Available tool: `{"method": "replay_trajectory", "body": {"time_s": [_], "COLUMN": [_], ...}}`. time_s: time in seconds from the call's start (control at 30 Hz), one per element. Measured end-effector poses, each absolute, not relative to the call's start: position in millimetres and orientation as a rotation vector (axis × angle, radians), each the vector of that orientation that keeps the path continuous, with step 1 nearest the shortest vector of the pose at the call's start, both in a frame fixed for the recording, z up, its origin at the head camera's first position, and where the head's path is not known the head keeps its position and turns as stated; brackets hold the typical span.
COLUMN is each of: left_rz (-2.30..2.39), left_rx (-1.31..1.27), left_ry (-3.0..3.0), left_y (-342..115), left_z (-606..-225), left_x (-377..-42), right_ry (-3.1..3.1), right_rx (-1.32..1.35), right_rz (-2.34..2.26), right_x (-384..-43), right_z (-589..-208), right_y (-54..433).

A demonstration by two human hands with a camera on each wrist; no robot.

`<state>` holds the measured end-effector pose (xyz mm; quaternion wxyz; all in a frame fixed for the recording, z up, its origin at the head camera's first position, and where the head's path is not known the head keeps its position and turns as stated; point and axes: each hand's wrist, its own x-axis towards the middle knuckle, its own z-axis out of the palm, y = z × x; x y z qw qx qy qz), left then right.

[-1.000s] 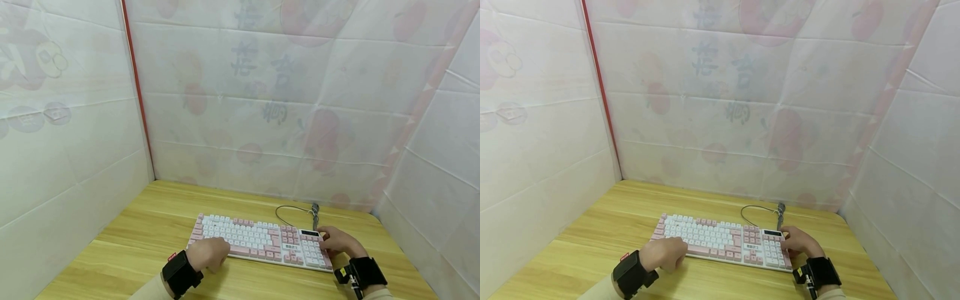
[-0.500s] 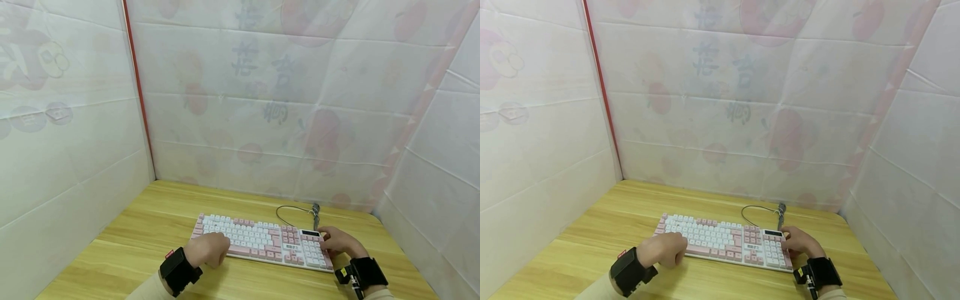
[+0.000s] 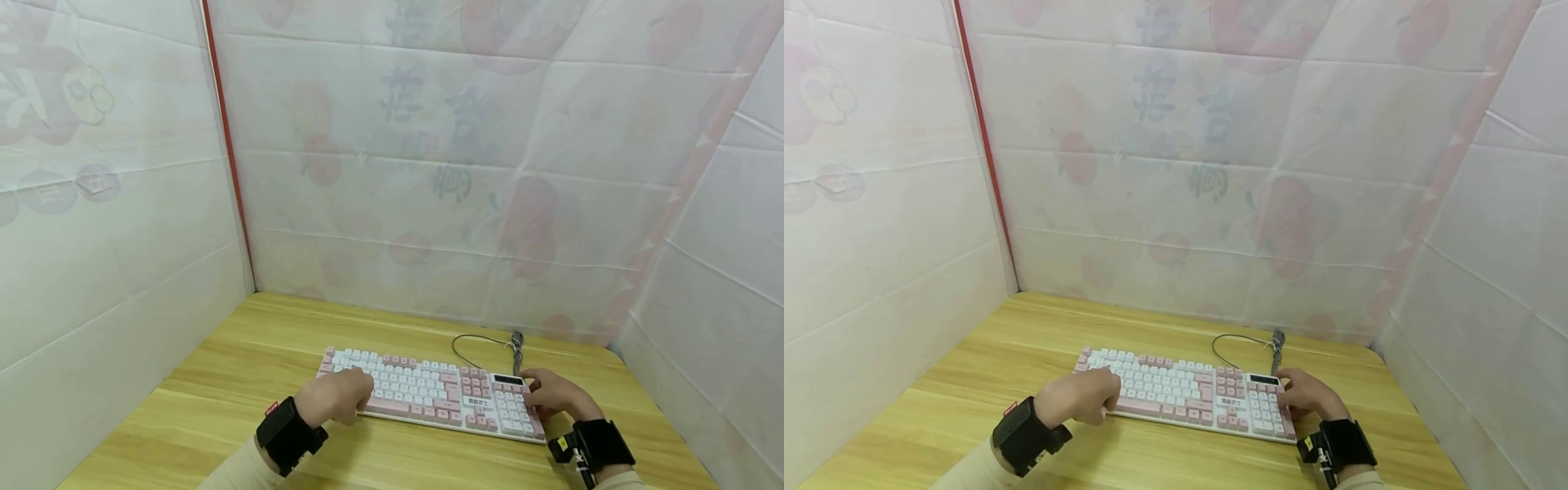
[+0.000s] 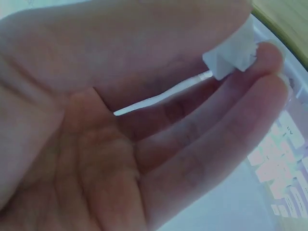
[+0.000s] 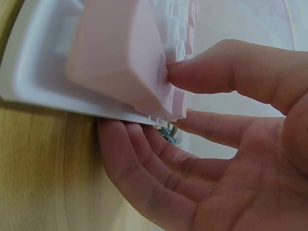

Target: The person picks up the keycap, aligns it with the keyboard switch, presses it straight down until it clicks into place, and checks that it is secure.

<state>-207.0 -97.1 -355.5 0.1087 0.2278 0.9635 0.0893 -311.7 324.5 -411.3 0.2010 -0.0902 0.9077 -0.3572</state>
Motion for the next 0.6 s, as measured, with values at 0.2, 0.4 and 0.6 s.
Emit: {"method": "replay_trajectory", "body": {"time_s": [0.2, 0.4, 0.6], "left_rz": [0.297, 0.319, 0.356], "left_rx": [0.782, 0.885, 0.951], "left_ry": [2.883, 2.954, 2.996], "left_y": [-101, -108, -109], "left_z": [-356, -355, -357], "left_x": [-209, -212, -215], "right_ry": [2.541, 2.540, 2.542], "right_rx": [-0.255, -0.248, -0.236], "right_rz": [-0.993, -0.982, -0.971], "right_x": [-313, -316, -316], "right_z": [-412, -415, -413], "right_y": [325, 326, 325]}}
